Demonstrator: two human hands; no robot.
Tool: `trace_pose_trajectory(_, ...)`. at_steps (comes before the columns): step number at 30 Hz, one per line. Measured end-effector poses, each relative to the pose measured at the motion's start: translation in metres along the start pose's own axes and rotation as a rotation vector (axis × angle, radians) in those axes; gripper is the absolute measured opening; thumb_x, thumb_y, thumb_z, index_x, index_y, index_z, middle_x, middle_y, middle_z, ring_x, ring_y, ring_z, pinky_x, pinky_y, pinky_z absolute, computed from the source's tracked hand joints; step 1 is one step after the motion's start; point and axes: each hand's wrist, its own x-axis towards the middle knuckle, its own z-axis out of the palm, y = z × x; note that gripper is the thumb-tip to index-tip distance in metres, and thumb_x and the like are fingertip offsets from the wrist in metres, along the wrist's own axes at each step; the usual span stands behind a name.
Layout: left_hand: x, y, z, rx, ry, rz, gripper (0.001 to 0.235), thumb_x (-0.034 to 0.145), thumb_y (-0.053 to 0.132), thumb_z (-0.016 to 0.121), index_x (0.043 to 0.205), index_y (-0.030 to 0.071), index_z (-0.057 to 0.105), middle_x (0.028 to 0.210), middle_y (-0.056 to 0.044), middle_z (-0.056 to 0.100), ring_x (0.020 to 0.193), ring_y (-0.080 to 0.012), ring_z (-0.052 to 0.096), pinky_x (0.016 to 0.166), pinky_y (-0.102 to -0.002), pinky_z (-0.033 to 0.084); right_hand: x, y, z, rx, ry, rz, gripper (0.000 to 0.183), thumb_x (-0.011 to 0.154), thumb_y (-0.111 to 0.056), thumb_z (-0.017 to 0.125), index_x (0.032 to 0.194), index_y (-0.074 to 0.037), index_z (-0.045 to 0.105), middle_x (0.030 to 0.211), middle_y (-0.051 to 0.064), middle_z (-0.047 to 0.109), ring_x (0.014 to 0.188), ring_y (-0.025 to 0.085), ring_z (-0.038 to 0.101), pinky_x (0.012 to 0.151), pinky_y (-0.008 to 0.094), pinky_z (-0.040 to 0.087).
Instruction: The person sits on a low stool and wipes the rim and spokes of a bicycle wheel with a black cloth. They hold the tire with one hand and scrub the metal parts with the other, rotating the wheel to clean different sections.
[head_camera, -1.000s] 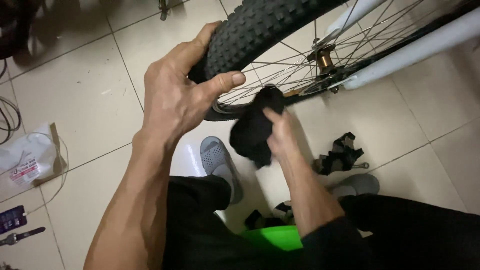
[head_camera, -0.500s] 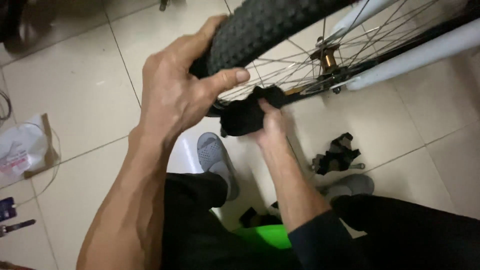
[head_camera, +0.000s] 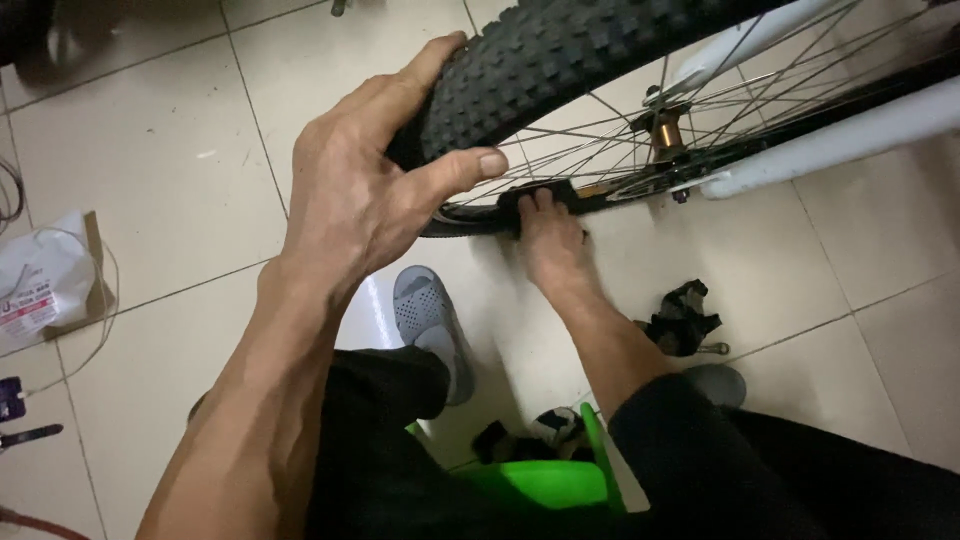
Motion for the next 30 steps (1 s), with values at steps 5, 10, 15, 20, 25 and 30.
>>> trace_pose_trajectory(5, -0.007, -0.018, 0.002, 0.117, -0.167, -0.136, 0.109, 0.075, 0.063, 0.077, 0.159, 0.017, 0.025, 0.146, -0.022, 0.055, 0.127, -0.0413, 0.057, 0.095, -0.055, 0.047, 0.0, 0.002, 0.002, 0.022, 0.07, -0.022, 0.037, 0.081, -0.004, 0.053, 0.117, -0.01, 0.055, 0.116, 0.012, 0.053, 0.088, 0.037, 0.06, 0.061, 0.055, 0.052)
trace_pose_trajectory(10, -0.011, -0.039, 0.012, 0.203, -0.386, -0.484, 0.086, 0.068, 0.046, 0.086, 0.14, 0.024, 0.046, 0.12, -0.012, 0.066, 0.109, -0.0372, 0.062, 0.082, -0.053, 0.051, -0.01, 0.023, 0.06, 0.157, 0.347, -0.105, 0.019, 0.075, -0.01, 0.064, 0.091, -0.007, 0.054, 0.1, 0.014, 0.053, 0.08, 0.037, 0.06, 0.05, 0.05, 0.044)
trace_pose_trajectory(15, -0.017, -0.049, 0.022, -0.031, -0.208, -0.557, 0.076, 0.065, 0.034, 0.09, 0.13, 0.011, 0.058, 0.096, -0.011, 0.069, 0.087, -0.0305, 0.063, 0.07, -0.042, 0.051, -0.078, 0.038, 0.044, 0.496, 0.138, 0.04, 0.021, 0.089, -0.014, 0.064, 0.094, -0.003, 0.047, 0.113, 0.018, 0.046, 0.098, 0.047, 0.056, 0.081, 0.06, 0.043)
trace_pose_trajectory(20, -0.013, -0.038, 0.019, 0.164, -0.138, -0.385, 0.064, 0.062, 0.043, 0.097, 0.106, 0.009, 0.065, 0.082, -0.019, 0.069, 0.085, -0.0448, 0.071, 0.07, -0.048, 0.053, -0.104, 0.079, 0.068, 0.534, -0.149, 0.295, 0.05, 0.091, -0.021, 0.062, 0.134, 0.0, 0.049, 0.134, 0.02, 0.051, 0.129, 0.037, 0.05, 0.107, 0.046, 0.044)
trace_pose_trajectory(25, 0.027, 0.039, 0.011, 0.362, 0.071, 0.147, 0.065, 0.073, 0.043, 0.081, 0.125, 0.005, 0.07, 0.081, -0.01, 0.073, 0.07, -0.0314, 0.069, 0.054, -0.045, 0.051, -0.121, 0.087, 0.048, 0.577, -0.285, 0.411, 0.025, 0.092, -0.026, 0.052, 0.101, -0.003, 0.051, 0.109, 0.021, 0.062, 0.109, 0.04, 0.053, 0.098, 0.053, 0.046)
trace_pose_trajectory(30, 0.093, 0.097, 0.029, 0.416, 0.123, 0.392, 0.041, 0.074, 0.034, 0.087, 0.082, 0.009, 0.055, 0.059, -0.002, 0.047, 0.05, -0.023, 0.045, 0.045, -0.042, 0.035, -0.125, 0.076, 0.006, 0.651, -0.428, 0.525, 0.073, 0.095, -0.037, 0.057, 0.158, -0.01, 0.029, 0.159, 0.016, 0.037, 0.145, 0.038, 0.038, 0.12, 0.045, 0.035)
